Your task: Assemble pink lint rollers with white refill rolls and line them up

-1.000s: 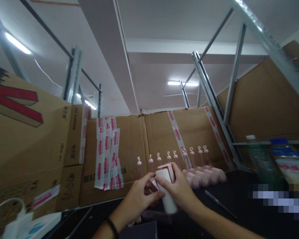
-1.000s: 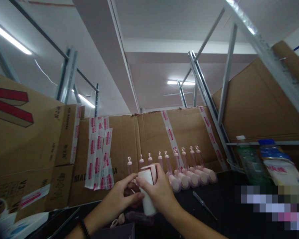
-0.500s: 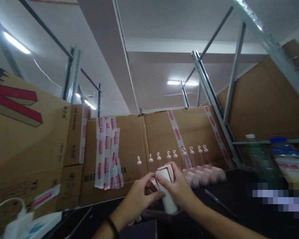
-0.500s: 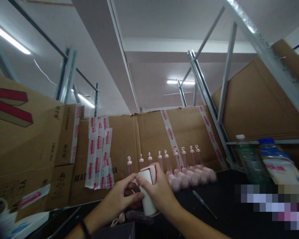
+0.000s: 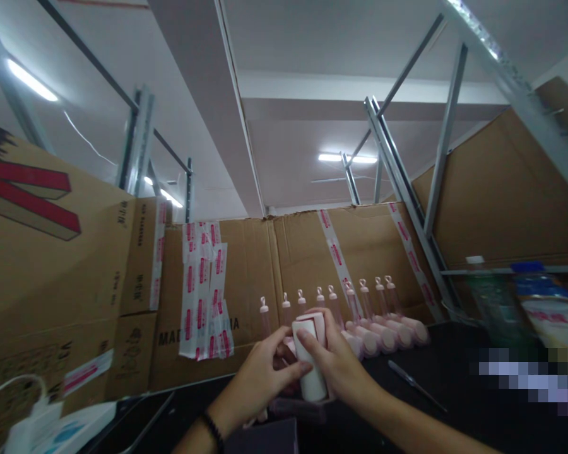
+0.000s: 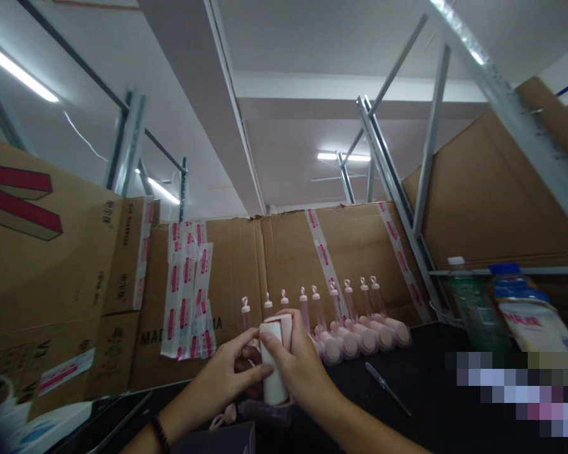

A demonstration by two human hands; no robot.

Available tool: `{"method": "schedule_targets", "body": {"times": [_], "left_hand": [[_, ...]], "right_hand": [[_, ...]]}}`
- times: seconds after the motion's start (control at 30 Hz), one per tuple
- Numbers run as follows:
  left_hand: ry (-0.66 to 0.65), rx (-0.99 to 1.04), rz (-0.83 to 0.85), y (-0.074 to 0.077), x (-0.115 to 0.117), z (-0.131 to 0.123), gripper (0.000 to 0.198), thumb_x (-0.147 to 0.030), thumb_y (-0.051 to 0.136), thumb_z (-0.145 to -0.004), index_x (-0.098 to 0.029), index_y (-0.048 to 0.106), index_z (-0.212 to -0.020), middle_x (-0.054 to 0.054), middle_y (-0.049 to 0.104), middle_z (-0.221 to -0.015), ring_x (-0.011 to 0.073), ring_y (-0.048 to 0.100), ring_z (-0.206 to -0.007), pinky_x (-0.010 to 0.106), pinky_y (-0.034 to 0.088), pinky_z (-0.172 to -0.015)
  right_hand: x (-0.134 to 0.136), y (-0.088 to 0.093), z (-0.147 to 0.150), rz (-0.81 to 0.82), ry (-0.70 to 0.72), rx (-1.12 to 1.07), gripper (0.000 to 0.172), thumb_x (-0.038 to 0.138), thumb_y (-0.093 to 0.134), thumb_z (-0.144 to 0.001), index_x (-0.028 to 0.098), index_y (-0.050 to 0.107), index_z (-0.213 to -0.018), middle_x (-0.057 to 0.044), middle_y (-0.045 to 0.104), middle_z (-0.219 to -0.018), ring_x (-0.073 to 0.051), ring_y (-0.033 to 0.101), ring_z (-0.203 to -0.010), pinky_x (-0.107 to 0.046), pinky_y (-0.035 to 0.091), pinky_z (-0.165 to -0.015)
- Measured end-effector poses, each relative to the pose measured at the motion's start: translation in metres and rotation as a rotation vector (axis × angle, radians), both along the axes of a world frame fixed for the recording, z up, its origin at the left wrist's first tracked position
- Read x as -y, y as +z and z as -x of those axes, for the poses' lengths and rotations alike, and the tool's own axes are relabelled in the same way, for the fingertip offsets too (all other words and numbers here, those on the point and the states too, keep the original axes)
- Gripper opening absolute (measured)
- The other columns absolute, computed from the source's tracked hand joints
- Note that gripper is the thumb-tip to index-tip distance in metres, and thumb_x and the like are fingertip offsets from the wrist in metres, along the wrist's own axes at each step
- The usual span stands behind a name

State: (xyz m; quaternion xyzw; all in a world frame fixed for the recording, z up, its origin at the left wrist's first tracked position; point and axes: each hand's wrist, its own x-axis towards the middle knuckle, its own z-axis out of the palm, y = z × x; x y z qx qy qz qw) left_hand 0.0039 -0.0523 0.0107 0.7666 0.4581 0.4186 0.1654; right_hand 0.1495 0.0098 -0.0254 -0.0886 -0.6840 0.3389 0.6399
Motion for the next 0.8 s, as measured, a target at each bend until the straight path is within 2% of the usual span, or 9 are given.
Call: {"method": "schedule_targets", "body": {"times": [0.13, 0.3, 0.43, 0.57, 0.63, 0.73, 0.8], "left_hand": [[-0.055, 0.102, 0.037, 0.001, -0.003, 0.003, 0.046, -0.028, 0.072, -0.075, -0.018, 0.056, -0.118, 0.007, 0.072, -0.097, 0.0214, 0.070, -0.081, 0.030, 0.056, -0.067], [-0.095, 0.161, 0.011, 0.000, -0.007, 0.006, 0.045, -0.025, 0.072, -0.076, -0.017, 0.056, -0.117, 0.011, 0.070, -0.112, 0.0227, 0.068, -0.097, 0.033, 0.054, -0.082], [-0.092, 0.201, 0.001, 0.000, -0.009, 0.006, 0.050, -0.026, 0.075, -0.073, -0.017, 0.054, -0.118, 0.012, 0.070, -0.114, 0.0229, 0.068, -0.097, 0.034, 0.054, -0.083], [-0.145, 0.294, 0.012, 0.001, -0.011, 0.008, 0.055, -0.030, 0.079, -0.068, -0.017, 0.053, -0.115, 0.012, 0.070, -0.110, 0.0241, 0.068, -0.097, 0.033, 0.054, -0.081], [-0.150, 0.351, 0.030, 0.002, -0.012, 0.011, 0.055, -0.034, 0.079, -0.069, -0.017, 0.053, -0.114, 0.013, 0.070, -0.110, 0.0243, 0.069, -0.094, 0.031, 0.055, -0.075], [-0.104, 0.451, 0.044, 0.004, -0.012, 0.015, 0.054, -0.037, 0.075, -0.073, -0.017, 0.052, -0.117, 0.014, 0.068, -0.112, 0.0241, 0.069, -0.088, 0.029, 0.056, -0.064], [-0.056, 0.521, 0.018, 0.005, -0.012, 0.020, 0.051, -0.036, 0.074, -0.074, -0.016, 0.052, -0.116, 0.013, 0.068, -0.110, 0.0235, 0.069, -0.084, 0.029, 0.056, -0.059]], "right_hand": [[0.000, -0.002, 0.000, 0.060, 0.120, 0.015, 0.039, 0.052, 0.046, -0.093, 0.025, 0.042, -0.121, -0.004, 0.062, -0.105, -0.020, 0.063, -0.092, -0.033, 0.050, -0.081], [0.008, 0.000, -0.005, 0.089, 0.226, 0.055, 0.041, 0.052, 0.045, -0.094, 0.028, 0.045, -0.127, -0.004, 0.061, -0.116, -0.020, 0.059, -0.107, -0.036, 0.048, -0.093], [0.017, 0.003, -0.009, 0.089, 0.258, 0.071, 0.042, 0.049, 0.051, -0.092, 0.027, 0.051, -0.128, -0.004, 0.058, -0.124, -0.021, 0.054, -0.117, -0.039, 0.038, -0.106], [0.016, 0.003, -0.006, 0.075, 0.339, 0.082, 0.042, 0.049, 0.053, -0.092, 0.027, 0.054, -0.128, -0.004, 0.059, -0.127, -0.021, 0.054, -0.120, -0.038, 0.037, -0.107], [0.010, 0.002, -0.002, 0.085, 0.371, 0.059, 0.044, 0.049, 0.054, -0.091, 0.027, 0.053, -0.129, -0.005, 0.059, -0.129, -0.020, 0.054, -0.121, -0.038, 0.037, -0.106], [-0.008, -0.001, 0.003, 0.136, 0.325, -0.008, 0.048, 0.053, 0.048, -0.093, 0.025, 0.050, -0.132, -0.008, 0.060, -0.127, -0.021, 0.056, -0.118, -0.039, 0.041, -0.102], [-0.022, -0.003, 0.004, 0.172, 0.163, -0.006, 0.047, 0.053, 0.047, -0.091, 0.020, 0.055, -0.124, -0.009, 0.065, -0.116, -0.023, 0.060, -0.108, -0.039, 0.046, -0.093]]}}
